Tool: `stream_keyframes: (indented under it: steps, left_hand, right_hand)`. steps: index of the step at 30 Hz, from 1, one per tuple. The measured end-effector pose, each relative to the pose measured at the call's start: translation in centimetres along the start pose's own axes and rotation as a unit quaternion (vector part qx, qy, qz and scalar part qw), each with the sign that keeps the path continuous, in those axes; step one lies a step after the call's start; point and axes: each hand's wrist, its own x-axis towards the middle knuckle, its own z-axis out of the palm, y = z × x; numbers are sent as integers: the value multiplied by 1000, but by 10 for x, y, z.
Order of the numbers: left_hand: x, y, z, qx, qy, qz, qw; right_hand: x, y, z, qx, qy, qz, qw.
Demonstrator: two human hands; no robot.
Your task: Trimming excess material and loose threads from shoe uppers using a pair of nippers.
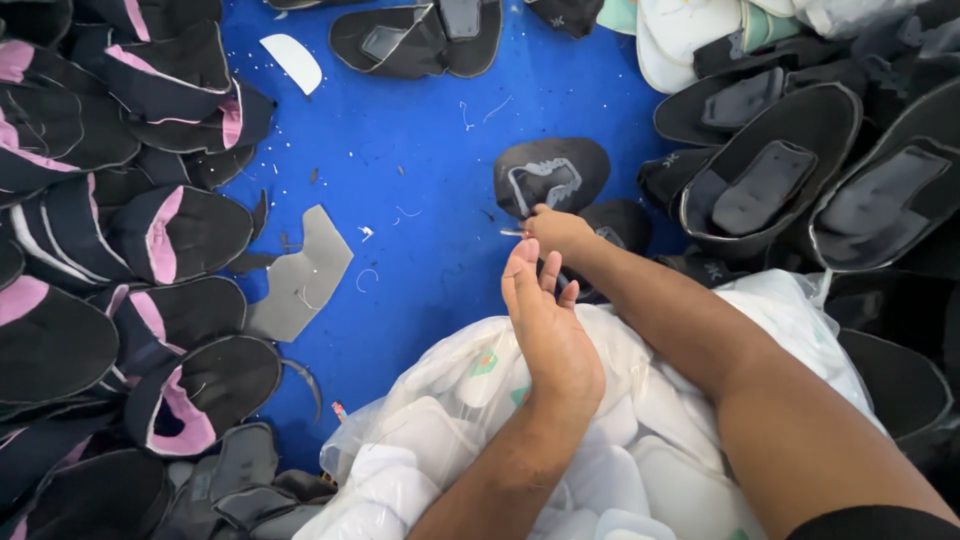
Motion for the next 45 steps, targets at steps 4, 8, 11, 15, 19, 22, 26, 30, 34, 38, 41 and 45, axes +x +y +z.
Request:
stream_keyframes:
  steps: [4,8,11,15,19,22,26,30,34,38,41,45]
  left_hand:
    - [0,3,1,9,-4,4,1000]
    - [-4,9,-2,40,-9,1,999]
    - [-9,13,-2,56,-30,-12,998]
    - [-6,13,-4,98,-73,-23,992]
    - [10,3,-15,244,-169,52,954]
    - [-15,0,-6,385,-318,173,849]
    - [-62,24,17,511,-435,362,647]
    - [80,-59,-111,240,-612,-66,751]
    - [99,-70,-143,272,-512,-32,814]
    - [52,-45,-94,305,-378,6,874]
    - [19,-17,-37,325,-269,40,906]
    - [10,6,-10,134,-198,-32,971]
  right_hand:
    - [-11,10,-28,17,107,-88,990]
    - [-60,-1,-101,240,343,-42,907]
    - [-107,-5,-159,329,494,-89,800]
    - [-189,15,-202,514,548,-141,645]
    - [-301,-29,-213,561,577,-35,592]
    - [-341,-41,-181,671,513,-82,529]
    - [-337,-63,-153,734,435,-136,503]
    - [-336,-119,-142,613,304,-171,709]
    - [-345,-136,-165,526,198,-236,793]
    - [-339,-103,-151,578,202,-215,761]
    - [-328,-63,-163,666,291,-186,661]
    - [-311,-2,-156,668,342,-141,646]
